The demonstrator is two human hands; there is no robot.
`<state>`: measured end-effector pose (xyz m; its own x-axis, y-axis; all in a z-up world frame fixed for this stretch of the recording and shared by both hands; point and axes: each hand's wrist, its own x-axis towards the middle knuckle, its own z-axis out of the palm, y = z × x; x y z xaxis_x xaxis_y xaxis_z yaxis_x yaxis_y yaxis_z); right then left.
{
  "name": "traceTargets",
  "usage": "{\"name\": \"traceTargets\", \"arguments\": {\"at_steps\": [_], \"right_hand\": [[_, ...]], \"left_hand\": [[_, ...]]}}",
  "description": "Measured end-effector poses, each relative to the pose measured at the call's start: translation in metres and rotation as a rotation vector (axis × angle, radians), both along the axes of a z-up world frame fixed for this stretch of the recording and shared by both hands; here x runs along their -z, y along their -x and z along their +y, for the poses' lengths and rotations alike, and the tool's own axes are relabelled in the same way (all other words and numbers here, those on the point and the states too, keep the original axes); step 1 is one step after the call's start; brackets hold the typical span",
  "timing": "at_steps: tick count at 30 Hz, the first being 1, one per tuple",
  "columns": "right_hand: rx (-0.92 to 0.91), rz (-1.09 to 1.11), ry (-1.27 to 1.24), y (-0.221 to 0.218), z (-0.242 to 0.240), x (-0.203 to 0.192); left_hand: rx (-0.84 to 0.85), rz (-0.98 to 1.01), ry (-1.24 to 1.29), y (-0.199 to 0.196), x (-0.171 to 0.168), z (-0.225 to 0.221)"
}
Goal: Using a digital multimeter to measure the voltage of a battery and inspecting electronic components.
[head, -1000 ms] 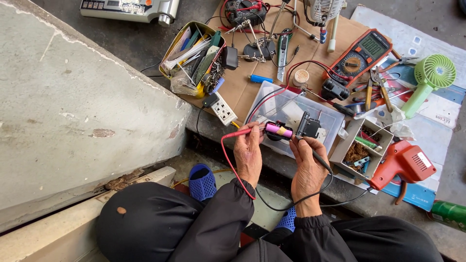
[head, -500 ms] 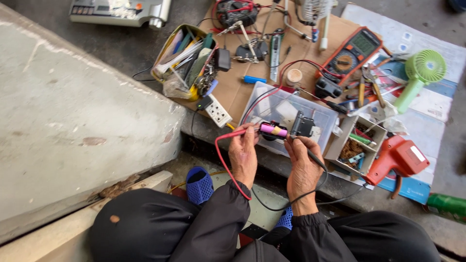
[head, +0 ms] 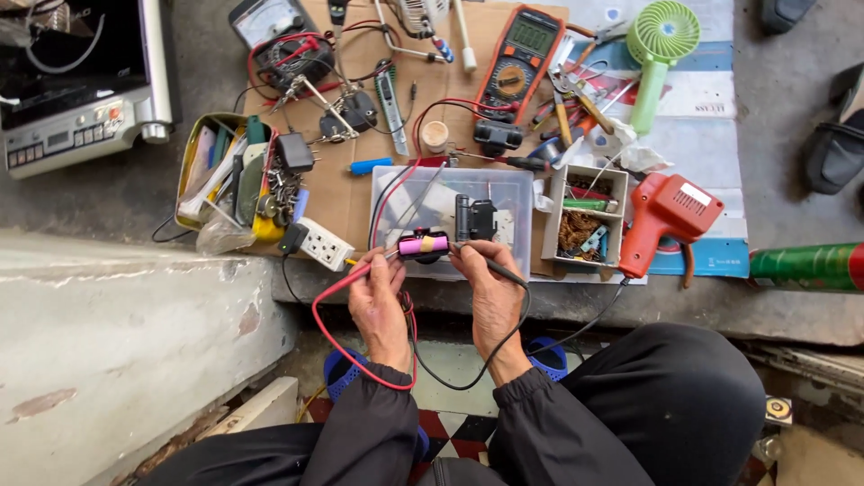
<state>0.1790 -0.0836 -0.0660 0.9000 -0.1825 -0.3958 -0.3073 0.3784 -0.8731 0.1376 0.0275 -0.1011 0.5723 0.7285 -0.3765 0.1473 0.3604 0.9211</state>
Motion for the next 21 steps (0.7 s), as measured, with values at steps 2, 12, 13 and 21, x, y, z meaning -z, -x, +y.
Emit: {"name": "traceTargets", "arguments": {"at_steps": [2,12,13,21], "right_hand": [[-0.01,-0.008,-0.008,0.0,-0.003,0.007],[-0.044,0.016,0.002,-0.001,-0.005,0.001],[-0.042,0.015,0.0,-0.001,-0.005,0.001],[-0.065,0.015,0.022,0.0,-0.006,0.006]], "left_hand": [[0.009,0.002,0.002,0.0,-0.003,0.0],[0.032,0.004,-0.01,0.002,-0.01,0.001],[0.033,0.003,-0.011,0.001,-0.01,0.001],[0.031,-0.007,0.0,0.001,-0.011,0.0]]}}
